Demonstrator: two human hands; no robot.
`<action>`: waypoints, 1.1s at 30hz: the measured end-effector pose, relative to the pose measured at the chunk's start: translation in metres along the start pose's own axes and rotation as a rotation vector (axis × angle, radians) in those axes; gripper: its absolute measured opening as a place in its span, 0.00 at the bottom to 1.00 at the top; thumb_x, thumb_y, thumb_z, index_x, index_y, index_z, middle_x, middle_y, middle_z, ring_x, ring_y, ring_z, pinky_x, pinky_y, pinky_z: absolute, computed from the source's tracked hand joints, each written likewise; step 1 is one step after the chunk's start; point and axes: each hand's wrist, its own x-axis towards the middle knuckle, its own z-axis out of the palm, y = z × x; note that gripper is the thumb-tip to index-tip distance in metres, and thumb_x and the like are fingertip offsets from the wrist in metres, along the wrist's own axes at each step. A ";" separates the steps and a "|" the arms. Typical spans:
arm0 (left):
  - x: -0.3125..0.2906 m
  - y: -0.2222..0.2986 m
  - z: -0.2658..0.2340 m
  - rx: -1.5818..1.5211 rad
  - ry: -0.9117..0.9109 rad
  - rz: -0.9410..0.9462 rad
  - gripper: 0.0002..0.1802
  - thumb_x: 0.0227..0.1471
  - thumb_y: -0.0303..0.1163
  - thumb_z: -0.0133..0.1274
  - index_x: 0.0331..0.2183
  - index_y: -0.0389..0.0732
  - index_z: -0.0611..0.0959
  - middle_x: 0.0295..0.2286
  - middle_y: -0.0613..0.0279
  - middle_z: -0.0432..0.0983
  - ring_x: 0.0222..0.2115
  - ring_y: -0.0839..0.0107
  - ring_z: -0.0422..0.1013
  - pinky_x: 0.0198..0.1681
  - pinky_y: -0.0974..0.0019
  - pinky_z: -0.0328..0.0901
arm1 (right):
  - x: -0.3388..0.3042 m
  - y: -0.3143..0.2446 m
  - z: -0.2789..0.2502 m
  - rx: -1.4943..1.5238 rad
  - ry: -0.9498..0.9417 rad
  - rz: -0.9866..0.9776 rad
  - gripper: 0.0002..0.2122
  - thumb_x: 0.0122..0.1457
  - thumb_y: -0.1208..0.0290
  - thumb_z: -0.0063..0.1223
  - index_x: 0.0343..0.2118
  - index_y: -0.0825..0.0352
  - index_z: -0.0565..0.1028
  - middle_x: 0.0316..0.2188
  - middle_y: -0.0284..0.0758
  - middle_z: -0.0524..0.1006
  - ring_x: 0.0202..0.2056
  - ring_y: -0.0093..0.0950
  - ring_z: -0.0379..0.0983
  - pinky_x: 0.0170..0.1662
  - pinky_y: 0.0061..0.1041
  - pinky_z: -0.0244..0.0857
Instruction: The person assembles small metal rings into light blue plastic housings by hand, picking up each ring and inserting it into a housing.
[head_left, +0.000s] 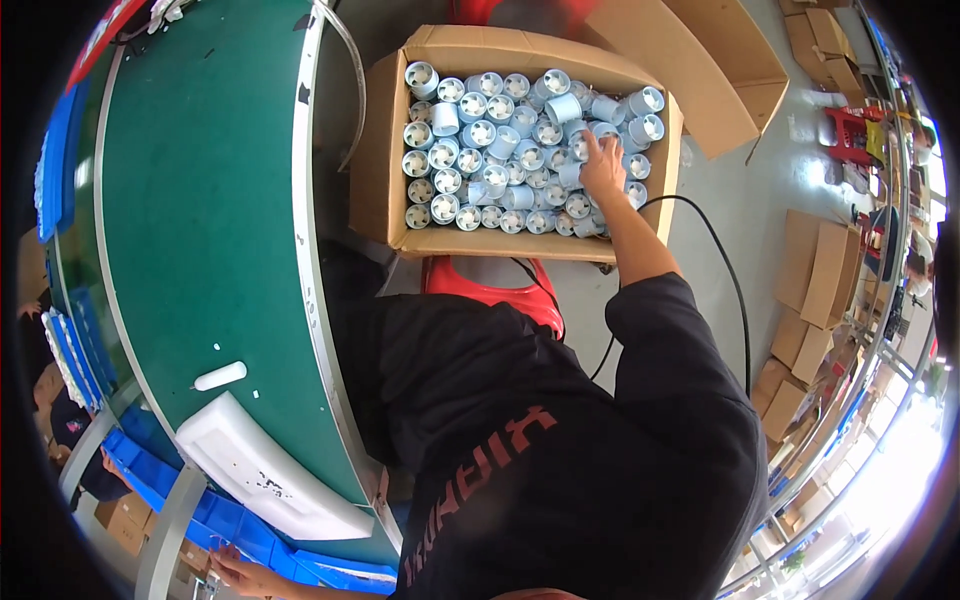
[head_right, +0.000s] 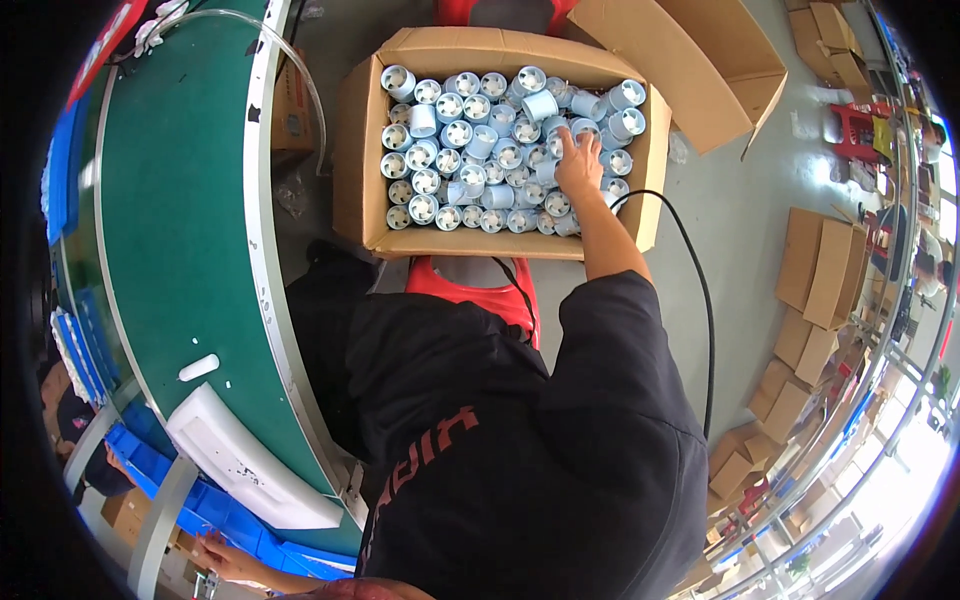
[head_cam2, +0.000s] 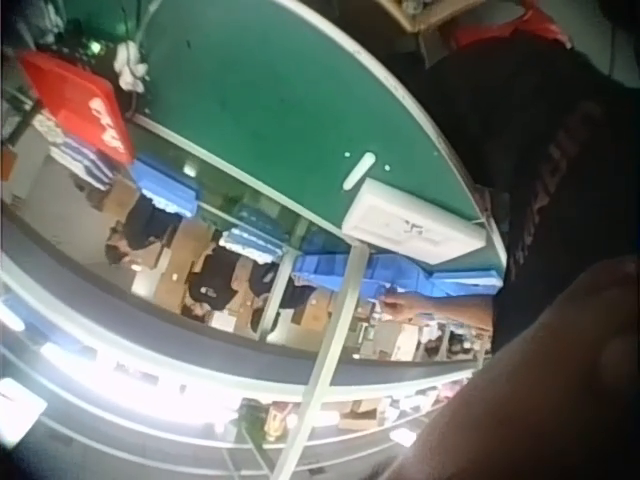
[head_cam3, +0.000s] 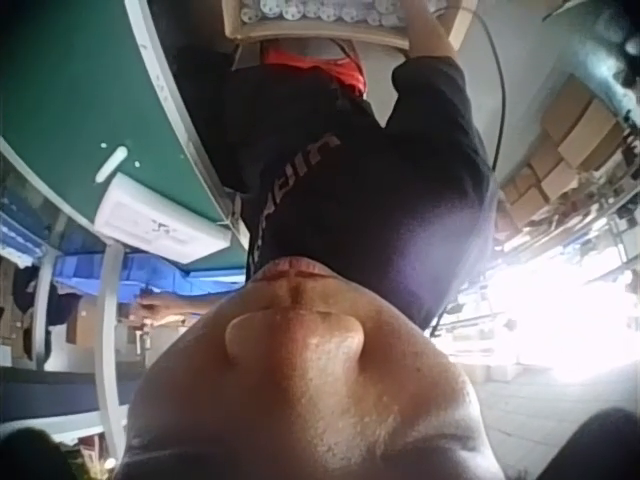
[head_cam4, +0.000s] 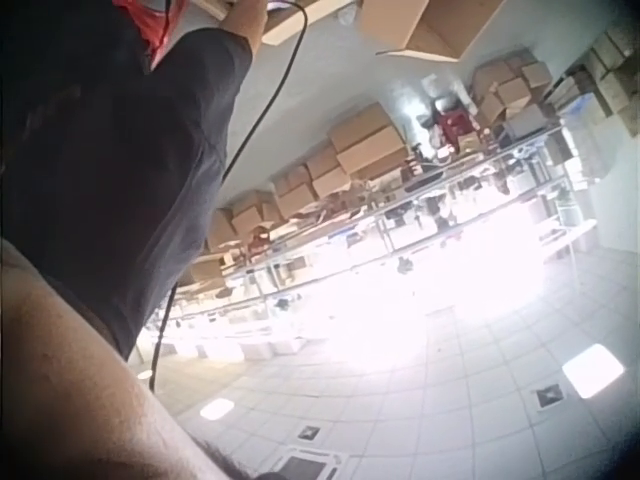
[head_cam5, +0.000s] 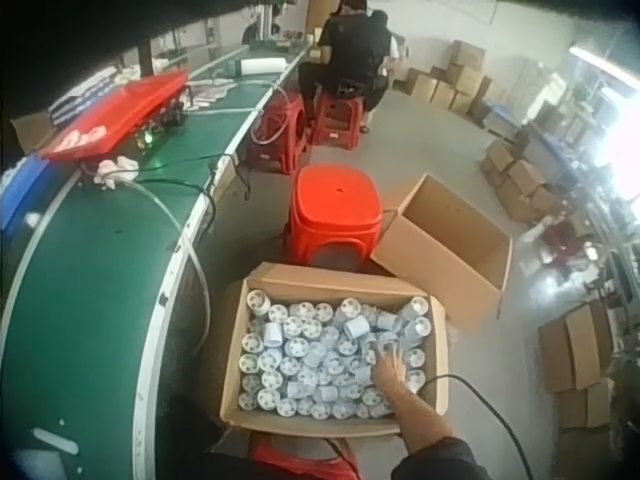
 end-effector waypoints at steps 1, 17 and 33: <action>-0.005 -0.005 0.001 -0.014 -0.015 -0.049 0.17 0.60 0.36 0.46 0.41 0.33 0.80 0.32 0.55 0.78 0.29 0.71 0.74 0.31 0.71 0.70 | 0.002 0.004 0.008 -0.011 0.011 -0.052 0.32 0.43 0.80 0.53 0.54 0.47 0.63 0.50 0.40 0.61 0.52 0.46 0.60 0.46 0.42 0.67; -0.024 0.058 -0.014 -0.102 0.076 0.078 0.15 0.60 0.31 0.44 0.41 0.30 0.80 0.31 0.54 0.78 0.30 0.71 0.74 0.35 0.70 0.71 | 0.011 0.012 0.009 0.027 0.073 -0.296 0.26 0.45 0.84 0.45 0.51 0.55 0.65 0.42 0.41 0.71 0.45 0.42 0.67 0.45 0.40 0.66; -0.023 0.108 0.010 -0.295 -0.063 0.099 0.15 0.61 0.29 0.43 0.43 0.28 0.77 0.32 0.53 0.76 0.30 0.70 0.72 0.36 0.69 0.69 | -0.015 0.028 -0.012 -0.073 -0.058 -0.383 0.33 0.42 0.67 0.58 0.55 0.43 0.62 0.59 0.41 0.53 0.58 0.48 0.51 0.51 0.46 0.64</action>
